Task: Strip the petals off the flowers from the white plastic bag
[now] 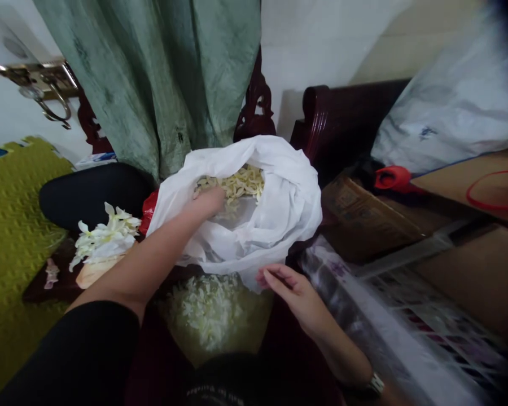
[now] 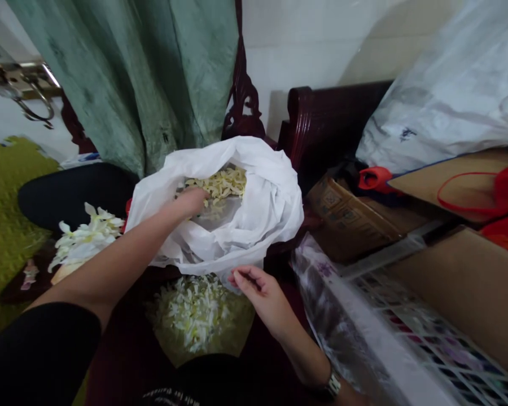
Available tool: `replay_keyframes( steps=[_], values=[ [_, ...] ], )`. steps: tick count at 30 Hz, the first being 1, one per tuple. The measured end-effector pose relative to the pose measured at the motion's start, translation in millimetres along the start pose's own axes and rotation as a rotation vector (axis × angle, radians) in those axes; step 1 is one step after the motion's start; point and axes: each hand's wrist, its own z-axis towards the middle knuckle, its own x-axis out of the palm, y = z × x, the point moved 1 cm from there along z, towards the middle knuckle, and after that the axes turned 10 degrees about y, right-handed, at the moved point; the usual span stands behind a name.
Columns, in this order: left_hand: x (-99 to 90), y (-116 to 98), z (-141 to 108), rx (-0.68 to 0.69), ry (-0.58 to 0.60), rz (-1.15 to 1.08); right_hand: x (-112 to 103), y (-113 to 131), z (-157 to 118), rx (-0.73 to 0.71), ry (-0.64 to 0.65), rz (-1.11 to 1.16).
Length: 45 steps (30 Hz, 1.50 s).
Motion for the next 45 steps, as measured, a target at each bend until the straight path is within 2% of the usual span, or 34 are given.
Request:
replay_keyframes(
  steps=[3, 7, 11, 14, 17, 19, 20, 22, 24, 26, 29, 32, 34, 36, 39, 42, 45],
  values=[
    [16.5, -4, 33, -0.030, 0.058, 0.020, 1, 0, -3, 0.000, 0.033, 0.031],
    [30.2, 3, 47, -0.030, 0.032, -0.015, -7, -1, -6, -0.015, 0.025, 0.048],
    [21.3, 13, 45, -0.016, -0.073, -0.114, -11, 3, -5, -0.069, -0.025, 0.152],
    [7.8, 16, 35, 0.028, -0.188, -0.206, -2, 15, 2, -0.108, -0.002, 0.330],
    [-1.4, 15, 11, 0.124, -0.252, -0.283, 14, 34, 21, -0.124, 0.087, 0.557],
    [-2.9, 12, -15, 0.241, -0.264, -0.333, 25, 46, 42, -0.076, 0.149, 0.691],
    [-2.1, 11, -31, 0.324, -0.267, -0.356, 30, 50, 53, -0.030, 0.177, 0.743],
    [1.9, 9, -65, 0.594, -0.291, -0.412, 39, 53, 78, 0.043, 0.224, 0.817],
    [10.2, 9, -98, 0.802, -0.258, -0.398, 48, 51, 100, 0.060, 0.245, 0.885],
    [21.8, 10, -123, 0.878, -0.261, -0.397, 58, 44, 114, 0.082, 0.217, 0.913],
    [42.7, 12, -141, 0.790, -0.416, -0.486, 76, 31, 118, 0.052, 0.151, 0.904],
    [64.3, 8, -141, 0.526, -0.636, -0.608, 94, 24, 109, -0.071, 0.121, 0.884],
    [76.8, 4, -136, 0.354, -0.736, -0.738, 104, 21, 102, -0.143, 0.116, 0.831],
    [86.3, -1, -130, 0.222, -0.724, -0.923, 112, 19, 97, -0.167, 0.093, 0.759],
    [91.7, -5, -121, 0.121, -0.585, -1.087, 121, 18, 90, -0.157, 0.045, 0.702],
    [87.0, -5, -115, 0.156, -0.557, -1.012, 126, 20, 81, -0.182, 0.035, 0.693],
    [82.4, -7, -116, 0.225, -0.651, -0.844, 127, 26, 76, -0.168, 0.087, 0.715]
  ],
)
